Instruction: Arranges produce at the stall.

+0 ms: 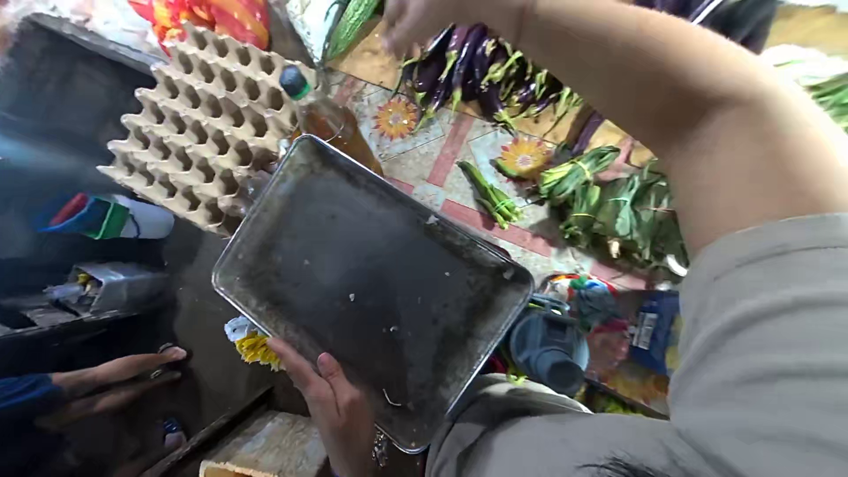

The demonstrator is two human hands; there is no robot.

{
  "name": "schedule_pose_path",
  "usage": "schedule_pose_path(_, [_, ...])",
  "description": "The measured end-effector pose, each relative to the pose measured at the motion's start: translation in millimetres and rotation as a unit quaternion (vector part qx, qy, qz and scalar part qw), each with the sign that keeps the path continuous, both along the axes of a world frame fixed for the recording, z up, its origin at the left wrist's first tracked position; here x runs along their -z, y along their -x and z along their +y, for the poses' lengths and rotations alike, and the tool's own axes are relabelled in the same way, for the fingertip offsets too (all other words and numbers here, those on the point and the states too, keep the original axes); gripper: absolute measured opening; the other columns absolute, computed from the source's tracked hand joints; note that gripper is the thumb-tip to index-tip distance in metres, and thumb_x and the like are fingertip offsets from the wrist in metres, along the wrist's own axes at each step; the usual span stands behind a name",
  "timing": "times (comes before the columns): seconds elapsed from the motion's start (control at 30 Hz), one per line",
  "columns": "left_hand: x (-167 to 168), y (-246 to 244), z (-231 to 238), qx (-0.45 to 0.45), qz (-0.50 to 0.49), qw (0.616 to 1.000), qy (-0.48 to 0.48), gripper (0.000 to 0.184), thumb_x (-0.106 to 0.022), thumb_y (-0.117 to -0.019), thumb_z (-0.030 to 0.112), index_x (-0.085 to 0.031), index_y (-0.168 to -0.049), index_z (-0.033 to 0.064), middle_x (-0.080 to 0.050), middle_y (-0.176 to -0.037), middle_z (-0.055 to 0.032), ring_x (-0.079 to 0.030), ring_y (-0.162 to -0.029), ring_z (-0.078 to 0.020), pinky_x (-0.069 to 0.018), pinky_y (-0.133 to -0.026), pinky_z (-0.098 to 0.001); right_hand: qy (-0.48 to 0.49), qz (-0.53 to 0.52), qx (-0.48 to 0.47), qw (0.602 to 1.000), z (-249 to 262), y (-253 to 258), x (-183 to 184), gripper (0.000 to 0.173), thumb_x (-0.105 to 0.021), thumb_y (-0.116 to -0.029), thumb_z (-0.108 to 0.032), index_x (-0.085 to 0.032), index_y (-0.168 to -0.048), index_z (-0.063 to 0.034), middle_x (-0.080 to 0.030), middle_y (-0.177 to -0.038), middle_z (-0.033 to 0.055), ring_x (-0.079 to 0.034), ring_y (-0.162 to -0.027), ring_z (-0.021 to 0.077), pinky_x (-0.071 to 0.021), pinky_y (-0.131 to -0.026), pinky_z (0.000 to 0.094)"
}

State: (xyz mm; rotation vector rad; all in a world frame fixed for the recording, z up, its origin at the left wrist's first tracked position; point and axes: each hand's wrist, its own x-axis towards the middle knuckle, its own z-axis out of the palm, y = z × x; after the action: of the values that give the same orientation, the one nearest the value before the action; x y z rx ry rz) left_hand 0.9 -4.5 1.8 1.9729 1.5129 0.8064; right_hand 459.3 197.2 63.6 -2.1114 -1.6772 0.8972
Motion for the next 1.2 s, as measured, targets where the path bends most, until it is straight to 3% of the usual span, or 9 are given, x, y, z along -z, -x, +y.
schedule_pose_path(0.13, [-5.1, -0.2, -12.6, 0.029, -0.005, 0.999, -0.027, 0.069, -0.033, -0.1063, 0.013, 0.005, -0.157, -0.0137, 0.003, -0.165, -0.0368, -0.009, -0.158, -0.0325, -0.0137, -0.128, -0.0327, 0.151, -0.075, -0.045, 0.985, -83.7, -13.0, 67.7, 0.035, -0.07, -0.0969, -0.029, -0.071, -0.113, 0.003, -0.069, -0.107, 0.0261, -0.067, -0.099, 0.0449, -0.0496, -0.089, 0.0684])
schedule_pose_path(0.23, [-8.7, -1.1, -21.8, 0.081, 0.004, 0.996, -0.048, 0.071, -0.034, -0.1049, 0.012, 0.008, -0.154, -0.0186, 0.003, -0.161, -0.0436, -0.012, -0.158, -0.0366, -0.0182, -0.127, -0.0315, 0.234, -0.074, -0.032, 0.969, -134.8, -1.7, 119.0, 0.058, -0.072, -0.0943, -0.043, -0.066, -0.115, 0.0103, -0.066, -0.108, 0.0323, -0.065, -0.103, 0.0492, -0.0501, -0.088, 0.0688])
schedule_pose_path(0.43, [-24.1, 8.3, -8.0, 0.043, 0.057, 0.993, -0.09, 0.072, -0.043, -0.1066, 0.023, -0.009, -0.155, -0.018, -0.009, -0.161, -0.0409, -0.016, -0.155, -0.0369, -0.0161, -0.125, -0.0338, 0.205, -0.041, 0.024, 0.978, -188.2, 25.2, 169.7, 0.097, -0.086, -0.0818, -0.026, -0.029, -0.152, 0.0069, -0.06, -0.125, 0.034, -0.061, -0.114, 0.0509, -0.0478, -0.094, 0.0697])
schedule_pose_path(0.6, [-31.8, -8.9, 12.6, 0.036, 0.118, 0.984, -0.125, 0.066, -0.038, -0.1097, 0.032, -0.023, -0.158, -0.0095, -0.02, -0.161, -0.0391, -0.019, -0.152, -0.0503, -0.0163, -0.125, -0.0551, 0.212, -0.021, 0.027, 0.977, -206.4, -11.5, 139.0, 0.086, -0.087, -0.083, -0.032, -0.04, -0.144, 0.0075, -0.064, -0.114, 0.029, -0.068, -0.095, 0.0441, -0.0564, -0.077, 0.0612])
schedule_pose_path(0.77, [-46.5, -35.1, 20.7, 0.064, 0.21, 0.971, -0.094, 0.068, -0.036, -0.1076, 0.044, -0.032, -0.157, -0.0024, -0.021, -0.165, -0.0289, -0.008, -0.154, -0.0509, -0.0001, -0.119, -0.0715, 0.229, -0.257, -0.015, 0.939, -213.5, -76.0, 150.6, 0.053, -0.078, -0.0833, -0.007, -0.06, -0.131, 0.0043, -0.062, -0.121, 0.0336, -0.06, -0.111, 0.0551, -0.0481, -0.083, 0.0736])
schedule_pose_path(0.83, [-53.4, -45.1, 21.4, 0.071, 0.242, 0.963, -0.1, 0.065, -0.035, -0.1086, 0.042, -0.036, -0.155, -0.0039, -0.026, -0.163, -0.0317, -0.012, -0.152, -0.0555, -0.0024, -0.118, -0.0747, 0.29, -0.311, -0.003, 0.905, -225.7, -102.6, 168.3, 0.037, -0.072, -0.0874, -0.002, -0.063, -0.121, 0.0118, -0.057, -0.127, 0.0369, -0.057, -0.114, 0.057, -0.0471, -0.083, 0.0731])
schedule_pose_path(0.97, [-50.4, -53.1, 34.6, 0.082, 0.273, 0.954, -0.095, 0.066, -0.036, -0.1084, 0.042, -0.038, -0.154, -0.0053, -0.029, -0.162, -0.0306, -0.019, -0.152, -0.0511, -0.0041, -0.12, -0.0703, 0.187, -0.333, -0.132, 0.915, -254.6, -166.9, 192.5, 0.038, -0.058, -0.096, 0.006, -0.066, -0.131, -0.0057, -0.062, -0.132, 0.0232, -0.056, -0.124, 0.0478, -0.0487, -0.092, 0.0647])
schedule_pose_path(1.07, [-56.0, -64.8, 41.8, 0.157, 0.289, 0.941, -0.086, 0.069, -0.038, -0.1072, 0.046, -0.037, -0.155, -0.0046, -0.027, -0.163, -0.0308, -0.017, -0.152, -0.0529, -0.0003, -0.117, -0.0755, 0.14, -0.342, -0.209, 0.906, -266.6, -178.3, 175.3, 0.033, -0.053, -0.0978, 0.009, -0.069, -0.124, -0.0026, -0.064, -0.127, 0.0204, -0.063, -0.112, 0.0454, -0.0518, -0.086, 0.0606])
schedule_pose_path(1.2, [-80.7, -87.6, 42.4, 0.281, 0.35, 0.893, -0.02, 0.1, -0.05, -0.0965, 0.067, -0.026, -0.157, -0.0087, -0.018, -0.163, -0.0357, -0.014, -0.151, -0.0569, -0.0019, -0.114, -0.0789, 0.071, -0.368, -0.132, 0.918, -281.3, -201.0, 124.5, 0.025, -0.057, -0.0923, 0.013, -0.072, -0.11, 0.0036, -0.062, -0.131, 0.0249, -0.062, -0.108, 0.0527, -0.0532, -0.077, 0.0663])
